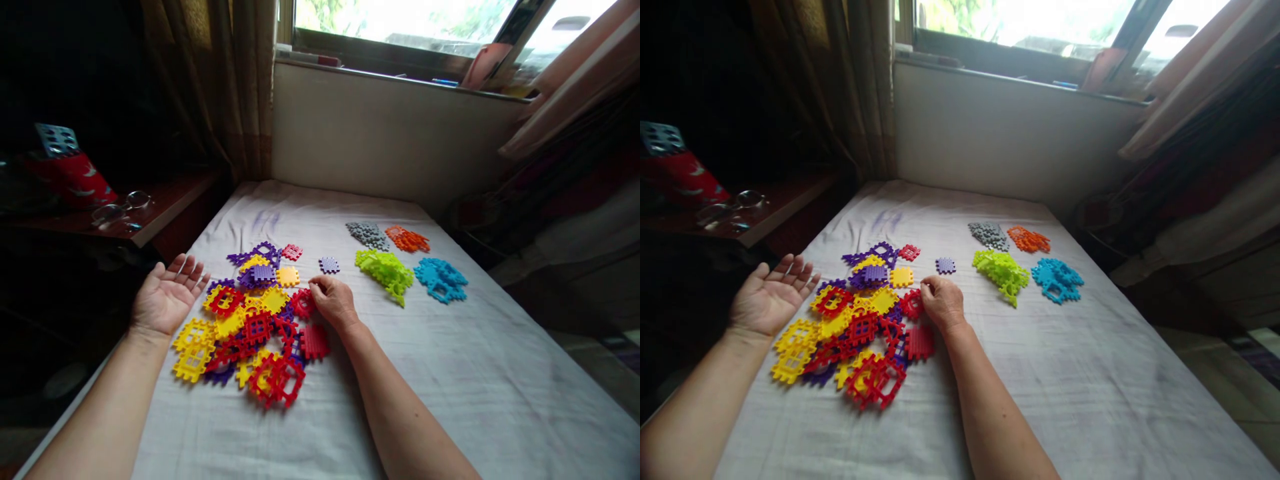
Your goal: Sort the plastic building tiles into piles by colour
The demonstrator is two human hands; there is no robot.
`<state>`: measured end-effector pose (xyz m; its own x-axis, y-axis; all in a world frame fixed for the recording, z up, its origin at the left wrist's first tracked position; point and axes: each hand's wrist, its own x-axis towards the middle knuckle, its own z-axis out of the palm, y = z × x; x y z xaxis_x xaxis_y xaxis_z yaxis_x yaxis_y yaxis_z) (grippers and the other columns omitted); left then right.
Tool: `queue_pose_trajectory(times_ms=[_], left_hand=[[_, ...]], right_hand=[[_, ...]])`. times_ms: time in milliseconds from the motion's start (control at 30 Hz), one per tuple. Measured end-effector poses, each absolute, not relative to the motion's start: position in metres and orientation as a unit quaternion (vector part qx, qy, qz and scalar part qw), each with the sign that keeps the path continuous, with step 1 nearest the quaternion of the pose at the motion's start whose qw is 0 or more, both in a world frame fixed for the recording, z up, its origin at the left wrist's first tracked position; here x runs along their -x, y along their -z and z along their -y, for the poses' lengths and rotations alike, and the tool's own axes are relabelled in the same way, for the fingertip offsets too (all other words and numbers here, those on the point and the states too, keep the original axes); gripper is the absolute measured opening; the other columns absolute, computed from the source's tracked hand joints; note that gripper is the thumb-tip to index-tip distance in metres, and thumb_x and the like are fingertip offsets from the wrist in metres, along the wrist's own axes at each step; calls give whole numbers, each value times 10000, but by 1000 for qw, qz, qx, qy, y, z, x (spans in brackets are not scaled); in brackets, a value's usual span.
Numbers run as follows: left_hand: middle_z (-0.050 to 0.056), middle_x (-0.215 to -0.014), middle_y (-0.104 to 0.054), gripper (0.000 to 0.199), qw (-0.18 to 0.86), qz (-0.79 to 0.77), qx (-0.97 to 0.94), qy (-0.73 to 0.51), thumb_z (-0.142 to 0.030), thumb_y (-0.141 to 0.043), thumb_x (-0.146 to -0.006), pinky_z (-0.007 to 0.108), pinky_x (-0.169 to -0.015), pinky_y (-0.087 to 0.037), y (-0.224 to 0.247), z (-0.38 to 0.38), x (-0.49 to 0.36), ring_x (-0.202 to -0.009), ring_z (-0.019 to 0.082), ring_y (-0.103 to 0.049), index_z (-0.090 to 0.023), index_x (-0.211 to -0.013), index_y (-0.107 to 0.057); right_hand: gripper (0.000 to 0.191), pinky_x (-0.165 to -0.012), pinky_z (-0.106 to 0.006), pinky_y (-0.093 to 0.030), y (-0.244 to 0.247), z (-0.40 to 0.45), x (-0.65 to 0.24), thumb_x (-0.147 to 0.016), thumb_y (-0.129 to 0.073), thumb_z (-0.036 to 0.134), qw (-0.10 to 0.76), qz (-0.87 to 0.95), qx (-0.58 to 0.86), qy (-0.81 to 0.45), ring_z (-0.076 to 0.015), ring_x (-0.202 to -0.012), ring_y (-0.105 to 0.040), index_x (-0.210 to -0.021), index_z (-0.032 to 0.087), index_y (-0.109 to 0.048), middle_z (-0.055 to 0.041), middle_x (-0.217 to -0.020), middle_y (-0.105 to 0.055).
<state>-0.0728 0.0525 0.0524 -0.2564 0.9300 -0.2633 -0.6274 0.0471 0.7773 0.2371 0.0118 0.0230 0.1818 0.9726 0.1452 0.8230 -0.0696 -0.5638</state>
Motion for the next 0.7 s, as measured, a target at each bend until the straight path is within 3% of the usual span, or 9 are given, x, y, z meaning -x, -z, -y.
queue_pose_trajectory(times_ms=[100, 200, 367, 500, 700], left_hand=[[26, -990, -740, 261, 582, -428, -186, -666, -402, -462, -906, 423, -917, -563, -50, -53, 74, -991, 199, -678, -255, -891, -677], [24, -1001, -740, 260, 586, -421, -189, -666, -402, -465, -910, 411, -906, -563, -49, -53, 74, -1002, 198, -673, -253, -889, -677], [35, -944, -737, 265, 598, -403, -161, -674, -368, -453, -929, 430, -932, -546, -55, -50, 72, -947, 191, -675, -207, -921, -663], [42, -911, -734, 263, 605, -391, -145, -678, -339, -443, -935, 432, -914, -552, -58, -49, 71, -918, 192, -679, -178, -934, -651], [44, -930, -738, 302, 609, -382, -154, -678, -336, -410, -941, 388, -763, -605, -53, -53, 74, -890, 200, -704, -184, -921, -670]], right_hand=[[188, -758, -276, -458, -30, -3, -239, -863, -585, 299, 272, 653, 698, -114, -182, -827, -642, -909, 270, -765, -21, -851, -732], [181, -907, -323, -441, -38, 5, -236, -823, -674, 367, 277, 743, 601, -102, -198, -977, -611, -943, 265, -763, -44, -1016, -709], [481, -1027, -451, -379, -42, 12, -226, -736, -775, 490, 220, 809, 531, -123, -263, -1206, -512, -1170, 297, -697, -76, -1295, -606], [405, -1034, -454, -384, -38, 9, -220, -761, -767, 402, 251, 796, 532, -139, -255, -1216, -521, -1147, 299, -700, -66, -1297, -612], [239, -1006, -416, -420, -37, 8, -210, -745, -697, 199, 329, 778, 513, -151, -229, -1147, -584, -978, 250, -709, -57, -1187, -686]])
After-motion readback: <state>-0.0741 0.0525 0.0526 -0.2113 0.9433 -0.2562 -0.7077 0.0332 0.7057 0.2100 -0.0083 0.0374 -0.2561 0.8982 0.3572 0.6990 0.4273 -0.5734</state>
